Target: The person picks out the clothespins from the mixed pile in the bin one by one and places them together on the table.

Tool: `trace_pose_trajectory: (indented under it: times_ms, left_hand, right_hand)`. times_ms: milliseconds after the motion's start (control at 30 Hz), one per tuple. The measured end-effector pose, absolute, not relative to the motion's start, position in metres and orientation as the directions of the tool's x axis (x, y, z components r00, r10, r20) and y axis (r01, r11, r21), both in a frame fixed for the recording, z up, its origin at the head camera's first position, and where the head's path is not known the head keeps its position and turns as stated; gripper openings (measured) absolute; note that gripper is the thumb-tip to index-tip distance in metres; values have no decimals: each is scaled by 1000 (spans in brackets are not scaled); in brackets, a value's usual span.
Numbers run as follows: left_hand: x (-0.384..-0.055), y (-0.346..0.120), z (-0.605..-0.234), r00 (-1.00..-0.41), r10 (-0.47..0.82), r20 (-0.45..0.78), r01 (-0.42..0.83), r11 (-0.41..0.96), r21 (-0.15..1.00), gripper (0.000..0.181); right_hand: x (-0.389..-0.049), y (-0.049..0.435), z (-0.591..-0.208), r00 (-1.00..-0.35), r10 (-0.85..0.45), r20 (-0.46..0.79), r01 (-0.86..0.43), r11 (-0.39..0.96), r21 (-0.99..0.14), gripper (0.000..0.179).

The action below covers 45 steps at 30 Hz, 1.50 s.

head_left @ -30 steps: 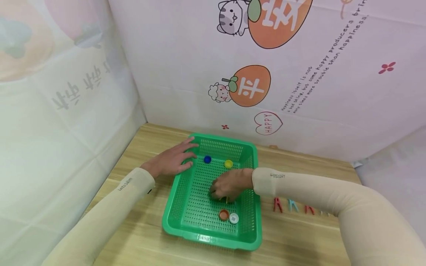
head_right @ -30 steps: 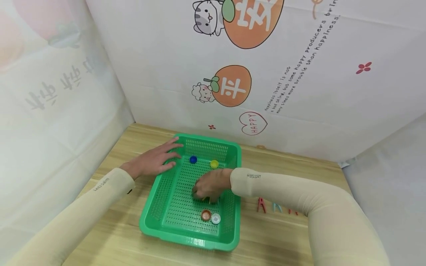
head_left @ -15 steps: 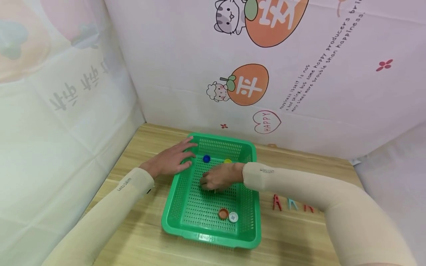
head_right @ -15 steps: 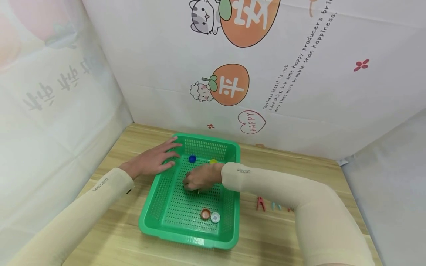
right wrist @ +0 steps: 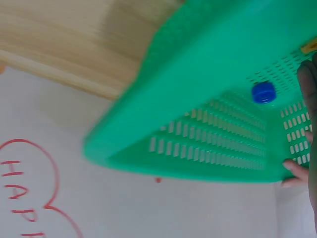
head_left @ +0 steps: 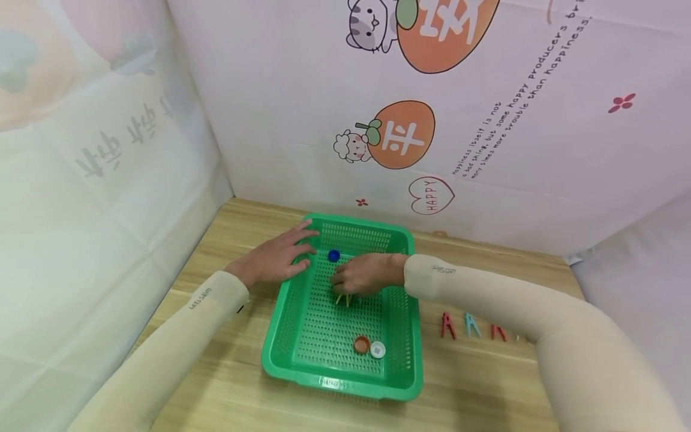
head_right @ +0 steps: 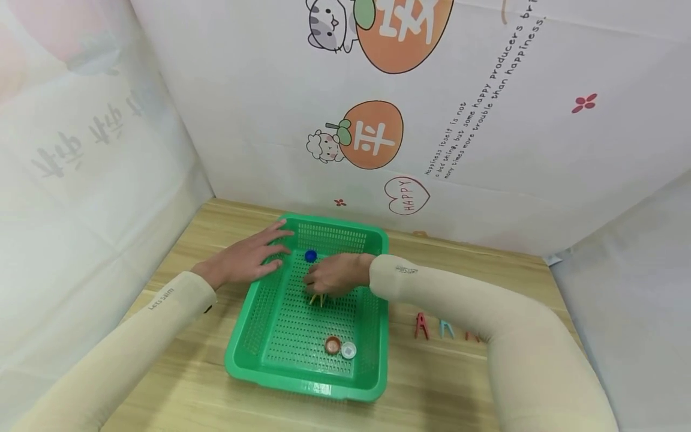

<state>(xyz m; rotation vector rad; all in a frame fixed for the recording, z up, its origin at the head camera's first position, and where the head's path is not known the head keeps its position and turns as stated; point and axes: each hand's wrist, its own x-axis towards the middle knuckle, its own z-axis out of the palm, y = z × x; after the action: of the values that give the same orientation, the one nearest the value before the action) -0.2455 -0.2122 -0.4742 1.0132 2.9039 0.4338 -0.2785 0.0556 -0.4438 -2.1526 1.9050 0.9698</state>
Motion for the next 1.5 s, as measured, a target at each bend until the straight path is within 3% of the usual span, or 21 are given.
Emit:
trace_pose_trajectory:
  times_ms: [267,600,800,1033,1233,1500]
  left_hand:
    - [-245,-217,-472,-799,600,35,584,762,280,40]
    - [-246,-213,-476,-786,616,50,601,744,291,39]
    - [-247,-213,-476,-787,614,61,603,744,289,40]
    - [-246,-214,-475,-791,609,55,597,749,287,39]
    - [-247,-213,-473,-789,611,63,602,750,274,39]
    - [-247,-212,-475,-787,614,60,604,746,281,42]
  right_hand:
    - [-285,70,-443,9,-866,-501,-947,-168,273,32]
    - [-278,65,-455,62,-848,-526,-898,-277,341,30]
    - [-278,65,-450,43,-846,-531,-904,-259,341,35]
    - [-275,70,-430,35,-878,-477,-952,-174,251,45]
    - [-264,81,-404,40,-915,-401,-981,-112,159,38]
    - [-247,104,-377,88,-934,-346,-972,-156,175,27]
